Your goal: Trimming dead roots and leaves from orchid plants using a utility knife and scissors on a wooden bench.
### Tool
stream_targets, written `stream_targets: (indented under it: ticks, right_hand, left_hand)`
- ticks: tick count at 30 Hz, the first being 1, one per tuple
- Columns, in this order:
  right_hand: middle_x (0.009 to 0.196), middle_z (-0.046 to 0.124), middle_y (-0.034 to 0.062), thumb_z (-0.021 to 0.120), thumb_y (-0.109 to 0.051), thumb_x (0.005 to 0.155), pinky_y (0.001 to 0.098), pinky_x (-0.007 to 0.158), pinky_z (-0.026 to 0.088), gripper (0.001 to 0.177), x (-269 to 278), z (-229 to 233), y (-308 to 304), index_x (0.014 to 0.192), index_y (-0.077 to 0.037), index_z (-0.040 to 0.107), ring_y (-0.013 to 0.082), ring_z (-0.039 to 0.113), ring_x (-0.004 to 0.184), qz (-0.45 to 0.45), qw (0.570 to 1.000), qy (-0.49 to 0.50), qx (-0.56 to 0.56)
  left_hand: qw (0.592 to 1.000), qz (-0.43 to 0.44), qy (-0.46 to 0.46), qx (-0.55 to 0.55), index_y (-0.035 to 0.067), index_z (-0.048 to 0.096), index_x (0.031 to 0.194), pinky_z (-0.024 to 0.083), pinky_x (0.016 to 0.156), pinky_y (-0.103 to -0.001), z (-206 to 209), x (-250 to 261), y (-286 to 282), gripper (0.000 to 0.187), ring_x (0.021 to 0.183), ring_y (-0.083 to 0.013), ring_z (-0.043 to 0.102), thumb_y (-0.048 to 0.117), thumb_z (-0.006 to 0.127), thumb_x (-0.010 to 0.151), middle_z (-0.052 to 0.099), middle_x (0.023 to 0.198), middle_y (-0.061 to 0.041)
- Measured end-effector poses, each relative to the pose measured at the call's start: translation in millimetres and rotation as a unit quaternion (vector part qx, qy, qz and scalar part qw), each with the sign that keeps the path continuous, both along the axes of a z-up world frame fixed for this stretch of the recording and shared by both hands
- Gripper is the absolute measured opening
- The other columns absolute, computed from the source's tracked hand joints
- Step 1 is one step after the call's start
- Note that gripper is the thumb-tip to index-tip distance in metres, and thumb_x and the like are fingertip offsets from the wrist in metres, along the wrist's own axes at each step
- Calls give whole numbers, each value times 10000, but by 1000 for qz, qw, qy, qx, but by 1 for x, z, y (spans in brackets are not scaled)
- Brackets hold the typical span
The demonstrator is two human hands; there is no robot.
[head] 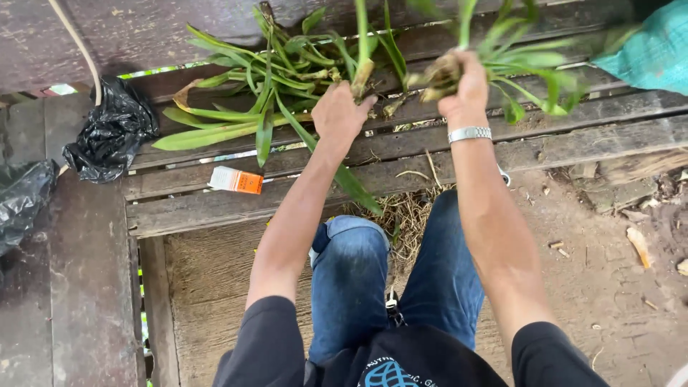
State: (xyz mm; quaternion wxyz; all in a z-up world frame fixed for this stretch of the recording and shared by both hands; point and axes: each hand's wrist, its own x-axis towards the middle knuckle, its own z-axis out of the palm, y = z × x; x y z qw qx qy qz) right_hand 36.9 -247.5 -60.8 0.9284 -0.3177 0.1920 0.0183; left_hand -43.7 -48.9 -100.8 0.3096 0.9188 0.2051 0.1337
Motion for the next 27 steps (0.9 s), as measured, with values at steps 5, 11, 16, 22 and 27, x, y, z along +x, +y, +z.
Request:
stream_targets:
  ticks: [5, 11, 16, 22, 27]
  right_hand:
    - [783, 735, 205, 913, -58, 625, 480, 545, 651, 486, -1, -74, 18, 1008, 126, 678, 315, 783, 616, 105, 943, 91, -303]
    - [835, 710, 234, 991, -76, 623, 516, 547, 659, 735, 6, -103, 32, 1149, 148, 529, 343, 778, 642, 104, 962, 47, -249]
    - [799, 731, 171, 927, -129, 719, 429, 520, 625, 478, -36, -55, 52, 1073, 60, 668, 256, 750, 597, 206, 952, -1, -226]
    - [908, 710, 235, 849, -68, 773, 509, 587, 610, 479, -66, -35, 63, 1167, 100, 635, 303, 729, 699, 297, 931, -50, -206]
    - [879, 717, 173, 787, -213, 931, 312, 301, 544, 392, -61, -39, 52, 1201, 29, 640, 196, 702, 530, 447, 852, -92, -256]
  left_hand:
    - [990, 0, 139, -14, 133, 745, 1027, 601, 857, -523, -6, 29, -2, 416, 998, -359, 752, 463, 698, 778, 762, 952, -133]
    - [788, -22, -93, -608, -19, 659, 1004, 627, 584, -431, 2, -10, 19, 292, 663, -260, 768, 17, 775, 739, 776, 833, -191]
    - [802, -46, -38, -594, -11, 694, 993, 588, 483, -326, 49, -47, -2, 416, 489, -146, 633, 368, 800, 857, 736, 786, -147]
    - [837, -143, 61, -525, -39, 567, 1402, 286, 1159, -674, 79, -73, -19, 964, 1465, -533, 332, 664, 804, 788, 454, 1504, -348]
    - [790, -183, 13, -585, -27, 521, 1474, 299, 1195, -614, 28, -64, -7, 944, 1448, -394, 410, 598, 836, 841, 506, 1486, -244]
